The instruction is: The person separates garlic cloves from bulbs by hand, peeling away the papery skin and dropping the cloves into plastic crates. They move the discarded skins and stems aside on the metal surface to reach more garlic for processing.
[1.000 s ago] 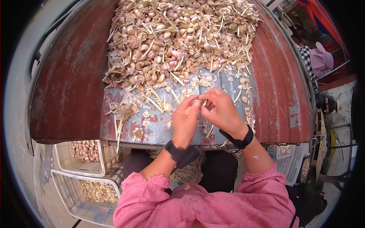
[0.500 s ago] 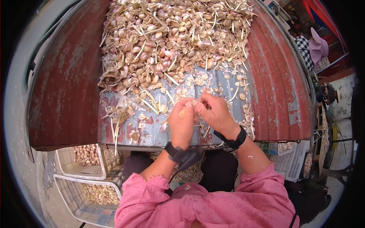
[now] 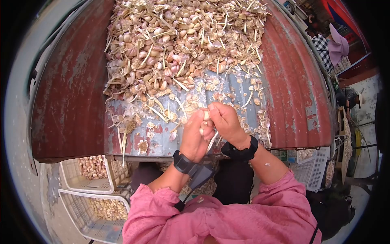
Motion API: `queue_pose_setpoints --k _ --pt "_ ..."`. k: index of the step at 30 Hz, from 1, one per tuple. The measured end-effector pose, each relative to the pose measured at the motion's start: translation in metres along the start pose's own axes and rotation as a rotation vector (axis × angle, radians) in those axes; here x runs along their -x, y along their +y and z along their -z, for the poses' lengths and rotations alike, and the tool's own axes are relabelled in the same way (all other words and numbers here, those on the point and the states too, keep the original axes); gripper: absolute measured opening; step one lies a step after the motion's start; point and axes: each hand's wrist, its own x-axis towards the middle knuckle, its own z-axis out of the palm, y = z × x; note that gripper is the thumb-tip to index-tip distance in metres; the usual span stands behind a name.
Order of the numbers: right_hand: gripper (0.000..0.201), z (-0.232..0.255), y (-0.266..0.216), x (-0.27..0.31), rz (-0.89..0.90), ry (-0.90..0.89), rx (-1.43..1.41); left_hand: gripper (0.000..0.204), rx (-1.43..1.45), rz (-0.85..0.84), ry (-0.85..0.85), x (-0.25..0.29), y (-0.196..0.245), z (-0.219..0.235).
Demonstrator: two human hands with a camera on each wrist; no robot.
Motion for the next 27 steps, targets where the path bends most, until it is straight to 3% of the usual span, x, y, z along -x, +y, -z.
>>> queue_pose_setpoints --k 3,5,6,8,10,12,13,14,16,18,19,21,22,24,25,26,27 --pt "0.027 -0.004 -0.002 0.003 -0.082 0.089 -0.040 0.019 0.004 0.026 0.051 0.002 -0.002 -0.004" --pt "0.025 -0.003 0.007 0.001 0.292 0.194 0.571 0.018 0.011 0.018 0.058 0.000 -0.006 0.002" --pt "0.025 -0.003 0.008 0.002 0.286 0.207 0.577 0.017 0.024 0.016 0.070 0.001 -0.009 0.003" --pt "0.024 -0.001 0.007 0.000 0.469 0.252 0.711 0.017 0.041 0.044 0.071 0.000 -0.007 0.001" --pt "0.025 0.000 0.000 0.002 0.491 0.244 0.705 0.017 0.049 0.080 0.096 0.002 -0.002 0.000" --pt "0.026 -0.002 -0.010 0.004 0.258 0.190 0.246 0.018 0.462 0.213 0.053 -0.003 0.007 -0.002" --pt "0.026 -0.006 -0.014 0.009 0.139 0.099 -0.073 0.016 0.469 0.152 0.014 -0.006 0.012 -0.001" --pt "0.026 -0.004 -0.009 0.010 0.139 0.090 -0.082 0.016 0.465 0.143 0.021 -0.002 0.014 -0.003" --pt "0.025 0.013 0.005 0.007 0.069 0.191 -0.400 0.017 0.431 0.141 -0.058 0.003 0.019 -0.012" --pt "0.021 0.040 0.007 0.002 0.066 0.369 0.297 0.017 0.432 0.136 -0.057 0.003 0.020 -0.007" --pt "0.021 0.054 0.010 0.004 0.071 0.367 0.297 0.016 0.439 0.134 -0.081 0.002 0.021 -0.005" --pt "0.015 0.077 0.013 0.007 0.120 0.365 1.240 0.016 0.444 0.127 -0.105 0.004 0.022 -0.004" --pt "0.015 0.086 0.011 0.005 0.127 0.362 1.238 0.014 0.355 0.109 -0.081 0.007 0.020 -0.004" --pt "0.011 0.095 0.006 0.000 0.207 0.339 1.550 0.013 0.274 0.087 -0.043 0.013 0.011 -0.003" --pt "0.013 0.089 -0.003 -0.010 -0.022 0.280 1.423 0.014 0.218 0.097 0.043 0.014 0.004 -0.003" --pt "0.013 0.079 -0.002 -0.021 -0.023 0.272 1.422 0.014 0.161 0.110 0.129 0.015 -0.001 -0.002" --pt "0.012 0.067 -0.001 -0.033 0.058 0.166 1.111 0.015 0.098 0.088 0.127 0.014 -0.005 0.003"
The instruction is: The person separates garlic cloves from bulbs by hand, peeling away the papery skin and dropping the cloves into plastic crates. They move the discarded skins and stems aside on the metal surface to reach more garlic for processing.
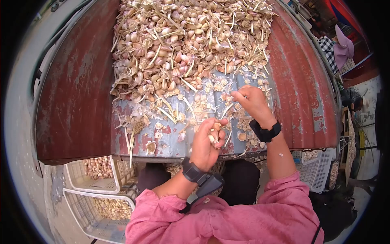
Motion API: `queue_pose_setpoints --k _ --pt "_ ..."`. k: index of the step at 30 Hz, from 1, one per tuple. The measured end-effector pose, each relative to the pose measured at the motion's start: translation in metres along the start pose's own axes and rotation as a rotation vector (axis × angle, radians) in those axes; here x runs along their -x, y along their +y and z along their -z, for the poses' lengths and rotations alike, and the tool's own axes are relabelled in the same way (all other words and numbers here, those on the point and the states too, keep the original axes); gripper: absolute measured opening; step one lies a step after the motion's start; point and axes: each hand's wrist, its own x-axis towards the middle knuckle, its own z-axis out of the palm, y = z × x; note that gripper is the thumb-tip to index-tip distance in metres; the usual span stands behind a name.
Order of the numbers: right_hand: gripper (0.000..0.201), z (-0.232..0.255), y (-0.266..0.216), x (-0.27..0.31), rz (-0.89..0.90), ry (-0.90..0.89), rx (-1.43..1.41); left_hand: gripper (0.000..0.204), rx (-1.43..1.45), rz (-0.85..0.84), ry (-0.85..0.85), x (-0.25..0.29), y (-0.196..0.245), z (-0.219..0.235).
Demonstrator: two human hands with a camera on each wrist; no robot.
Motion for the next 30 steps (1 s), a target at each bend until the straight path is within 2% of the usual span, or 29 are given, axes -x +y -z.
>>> queue_pose_setpoints --k 1,3,4,6,9,10,11,13,14,15,17,19,21,22,24,26,28,30 --pt "0.012 -0.008 -0.012 -0.010 0.089 -0.047 -0.322 0.015 0.002 -0.002 0.004 -0.001 -0.001 0.001" --pt "0.011 -0.041 -0.027 -0.031 0.265 -0.060 -0.425 0.016 -0.075 -0.042 0.135 -0.005 -0.001 0.003" --pt "0.011 -0.056 -0.028 -0.039 0.270 -0.067 -0.429 0.016 -0.072 -0.048 0.141 -0.006 0.000 0.006" --pt "0.012 -0.075 -0.030 -0.053 0.429 -0.155 -0.234 0.016 -0.079 -0.042 0.232 -0.010 0.003 0.011" --pt "0.013 -0.074 -0.024 -0.053 0.434 -0.251 -0.135 0.017 -0.058 -0.061 0.238 -0.009 0.009 0.009" --pt "0.014 -0.072 -0.023 -0.048 0.454 -0.190 -0.146 0.017 -0.055 -0.059 0.238 -0.010 0.009 0.010" --pt "0.014 -0.070 -0.022 -0.040 0.449 -0.194 -0.142 0.017 -0.076 -0.063 0.247 -0.010 0.008 0.011" --pt "0.013 -0.061 -0.024 -0.029 0.286 -0.210 -0.211 0.017 -0.097 -0.073 0.244 -0.012 0.010 0.009" --pt "0.011 -0.058 -0.026 -0.018 0.133 -0.162 -0.386 0.017 -0.128 -0.088 0.284 -0.010 0.008 0.008" --pt "0.011 -0.052 -0.028 -0.011 0.130 -0.163 -0.381 0.017 -0.159 -0.105 0.323 -0.009 0.007 0.007" --pt "0.010 -0.033 -0.036 0.001 0.079 -0.097 -0.488 0.018 -0.143 -0.109 0.290 -0.010 0.008 0.007" --pt "0.012 -0.019 -0.044 0.011 0.091 -0.042 -0.479 0.018 -0.134 -0.109 0.258 -0.010 0.009 0.005" --pt "0.015 -0.007 -0.050 0.018 0.184 0.028 -0.394 0.021 -0.203 -0.116 0.219 -0.009 0.012 0.000" --pt "0.015 0.000 -0.054 0.021 0.198 0.007 -0.385 0.021 -0.204 -0.115 0.217 -0.009 0.013 0.000" --pt "0.015 0.005 -0.059 0.026 0.205 -0.004 -0.370 0.026 -0.221 -0.085 0.053 -0.009 0.014 0.000" --pt "0.015 0.008 -0.065 0.031 0.214 -0.016 -0.354 0.027 -0.181 -0.047 0.045 -0.009 0.014 -0.002" --pt "0.015 0.009 -0.071 0.034 0.188 -0.129 -0.553 0.027 -0.143 -0.013 0.037 -0.011 0.014 -0.004" --pt "0.015 0.007 -0.070 0.025 0.153 -0.143 -0.629 0.024 -0.007 0.040 0.051 -0.014 0.013 -0.006"
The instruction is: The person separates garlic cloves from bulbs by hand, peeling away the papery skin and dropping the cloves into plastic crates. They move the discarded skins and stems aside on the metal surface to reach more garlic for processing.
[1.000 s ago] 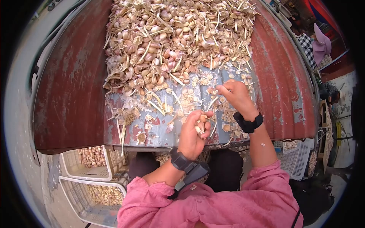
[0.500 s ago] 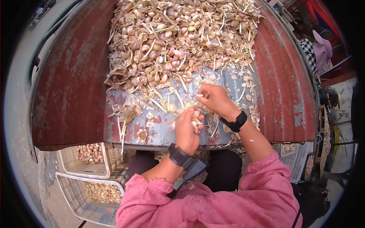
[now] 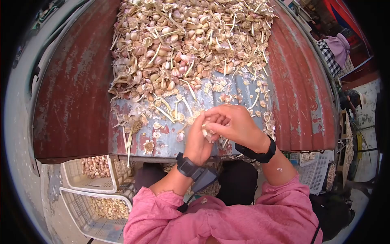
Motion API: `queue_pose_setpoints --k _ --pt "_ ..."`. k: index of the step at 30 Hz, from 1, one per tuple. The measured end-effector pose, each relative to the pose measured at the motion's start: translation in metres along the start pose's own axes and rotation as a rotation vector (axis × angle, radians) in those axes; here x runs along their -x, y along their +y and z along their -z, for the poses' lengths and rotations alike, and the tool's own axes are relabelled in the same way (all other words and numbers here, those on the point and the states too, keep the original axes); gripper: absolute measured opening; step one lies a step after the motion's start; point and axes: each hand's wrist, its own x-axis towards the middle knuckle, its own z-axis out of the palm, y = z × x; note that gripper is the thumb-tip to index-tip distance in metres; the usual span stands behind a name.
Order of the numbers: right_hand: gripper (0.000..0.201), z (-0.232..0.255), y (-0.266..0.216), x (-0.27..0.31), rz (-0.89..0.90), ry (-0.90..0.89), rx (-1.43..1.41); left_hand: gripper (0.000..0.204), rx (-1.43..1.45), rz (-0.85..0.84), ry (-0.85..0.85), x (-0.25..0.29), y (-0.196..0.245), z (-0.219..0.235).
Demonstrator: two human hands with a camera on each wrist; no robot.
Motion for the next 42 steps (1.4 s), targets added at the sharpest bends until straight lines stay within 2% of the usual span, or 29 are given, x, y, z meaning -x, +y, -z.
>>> queue_pose_setpoints --k 1,2,3,5,6,8,9,12,13,15,16,19,21,23,24,25,27,28,29,31,33,34,36,37,39,42 --pt "0.016 0.001 0.004 -0.006 -0.038 0.004 -0.076 0.024 0.001 -0.001 0.000 -0.001 0.000 0.004" --pt "0.018 0.008 0.013 -0.021 -0.051 0.040 0.103 0.021 0.041 -0.040 -0.022 -0.002 0.000 0.011" --pt "0.018 0.008 0.025 -0.036 -0.051 0.037 0.103 0.018 0.080 -0.080 -0.045 -0.003 0.000 0.017" --pt "0.014 -0.003 0.053 -0.067 0.028 0.114 0.252 0.017 0.063 -0.120 -0.011 -0.007 0.000 0.022" --pt "0.014 -0.012 0.071 -0.078 0.035 0.110 0.250 0.016 0.046 -0.156 0.022 -0.009 0.001 0.022" --pt "0.012 -0.028 0.097 -0.092 0.150 0.037 0.476 0.015 0.049 -0.171 0.092 -0.007 0.001 0.017" --pt "0.012 -0.028 0.096 -0.095 0.157 0.037 0.475 0.014 0.052 -0.184 0.155 -0.008 0.003 0.015" --pt "0.013 -0.019 0.091 -0.089 0.060 -0.102 0.472 0.015 0.087 -0.187 0.164 -0.009 0.006 0.018" --pt "0.013 -0.016 0.087 -0.080 0.056 -0.101 0.473 0.015 0.088 -0.183 0.165 -0.008 0.005 0.019" --pt "0.015 -0.013 0.078 -0.060 -0.063 -0.010 0.298 0.018 0.063 -0.185 0.183 -0.009 0.005 0.019" --pt "0.014 -0.010 0.074 -0.052 0.006 0.022 0.276 0.018 0.068 -0.182 0.184 -0.008 0.004 0.019" --pt "0.013 -0.004 0.035 -0.028 -0.019 0.044 0.234 0.021 0.017 -0.174 0.164 -0.005 0.003 0.016" --pt "0.013 -0.005 0.016 -0.018 -0.009 0.033 0.195 0.025 -0.014 -0.148 0.112 -0.005 0.003 0.016" --pt "0.014 -0.009 0.006 -0.012 0.075 0.010 0.284 0.025 0.005 -0.155 0.101 -0.006 0.002 0.010" --pt "0.017 -0.011 -0.001 -0.009 0.065 -0.039 0.215 0.026 0.027 -0.160 0.092 -0.006 0.002 0.007" --pt "0.017 -0.015 -0.001 -0.007 0.067 -0.040 0.215 0.026 0.028 -0.163 0.092 -0.004 0.002 0.006" --pt "0.021 -0.019 0.001 -0.009 0.210 -0.090 0.270 0.026 0.024 -0.187 0.094 -0.001 0.004 0.004" --pt "0.027 -0.016 0.000 -0.012 0.120 -0.185 0.188 0.026 0.025 -0.190 0.094 -0.002 0.005 0.009" --pt "0.027 -0.012 0.006 -0.021 0.125 -0.187 0.189 0.024 0.045 -0.193 0.091 -0.004 0.007 0.016" --pt "0.028 -0.004 0.027 -0.049 -0.006 -0.031 0.072 0.023 0.073 -0.196 0.094 -0.005 0.008 0.021" --pt "0.021 0.000 0.042 -0.081 -0.158 0.039 0.188 0.018 0.141 -0.164 0.085 -0.006 0.010 0.020" --pt "0.021 -0.007 0.058 -0.094 -0.154 0.038 0.186 0.018 0.140 -0.168 0.085 -0.007 0.011 0.019" --pt "0.017 -0.025 0.083 -0.111 -0.032 0.096 0.444 0.016 0.157 -0.165 0.167 -0.009 0.010 0.015" --pt "0.017 -0.025 0.088 -0.110 -0.031 0.095 0.444 0.016 0.158 -0.166 0.167 -0.009 0.010 0.015" --pt "0.020 -0.023 0.091 -0.106 0.110 -0.029 0.418 0.015 0.145 -0.164 0.179 -0.009 0.011 0.016" --pt "0.020 -0.023 0.089 -0.083 0.097 0.006 0.416 0.013 0.143 -0.178 0.129 -0.009 0.010 0.019"
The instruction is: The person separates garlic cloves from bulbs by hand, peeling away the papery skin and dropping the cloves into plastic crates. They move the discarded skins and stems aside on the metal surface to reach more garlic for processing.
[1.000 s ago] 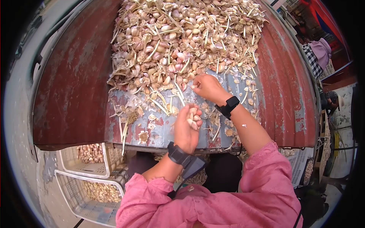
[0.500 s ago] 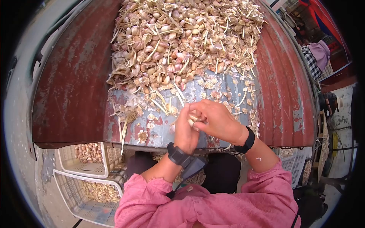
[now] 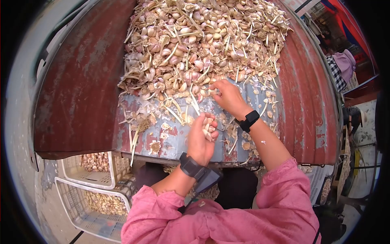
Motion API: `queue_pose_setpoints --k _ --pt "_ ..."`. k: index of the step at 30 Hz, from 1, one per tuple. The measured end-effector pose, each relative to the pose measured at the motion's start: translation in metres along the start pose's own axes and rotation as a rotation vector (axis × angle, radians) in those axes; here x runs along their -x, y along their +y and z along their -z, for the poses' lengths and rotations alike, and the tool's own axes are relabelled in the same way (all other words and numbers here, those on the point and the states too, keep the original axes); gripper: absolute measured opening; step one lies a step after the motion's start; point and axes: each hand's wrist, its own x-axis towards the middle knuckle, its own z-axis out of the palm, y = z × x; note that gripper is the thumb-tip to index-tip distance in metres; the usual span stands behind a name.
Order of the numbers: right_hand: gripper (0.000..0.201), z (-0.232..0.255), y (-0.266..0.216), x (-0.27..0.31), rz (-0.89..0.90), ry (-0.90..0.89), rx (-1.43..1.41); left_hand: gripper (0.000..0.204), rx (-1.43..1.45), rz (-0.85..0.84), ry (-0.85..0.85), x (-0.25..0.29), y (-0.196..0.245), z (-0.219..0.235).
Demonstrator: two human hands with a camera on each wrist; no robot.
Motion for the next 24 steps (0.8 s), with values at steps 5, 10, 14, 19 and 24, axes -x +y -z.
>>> queue_pose_setpoints --k 5,10,14,19,24 --pt "0.012 0.001 0.002 0.020 -0.009 0.038 0.070 0.012 -0.053 0.015 0.017 0.001 -0.003 -0.001" --pt "0.012 0.020 -0.032 0.032 -0.025 0.150 -0.101 0.017 -0.161 -0.008 0.093 0.003 -0.001 -0.006" --pt "0.016 0.030 -0.053 0.059 -0.213 0.146 -0.629 0.026 -0.327 -0.077 -0.030 0.009 -0.001 -0.017" --pt "0.016 0.032 -0.056 0.079 -0.338 0.120 -0.819 0.026 -0.445 -0.127 -0.032 0.017 -0.004 -0.023" --pt "0.014 0.055 -0.059 0.081 -0.168 0.139 -0.491 0.026 -0.595 -0.098 -0.218 0.015 -0.009 -0.009"
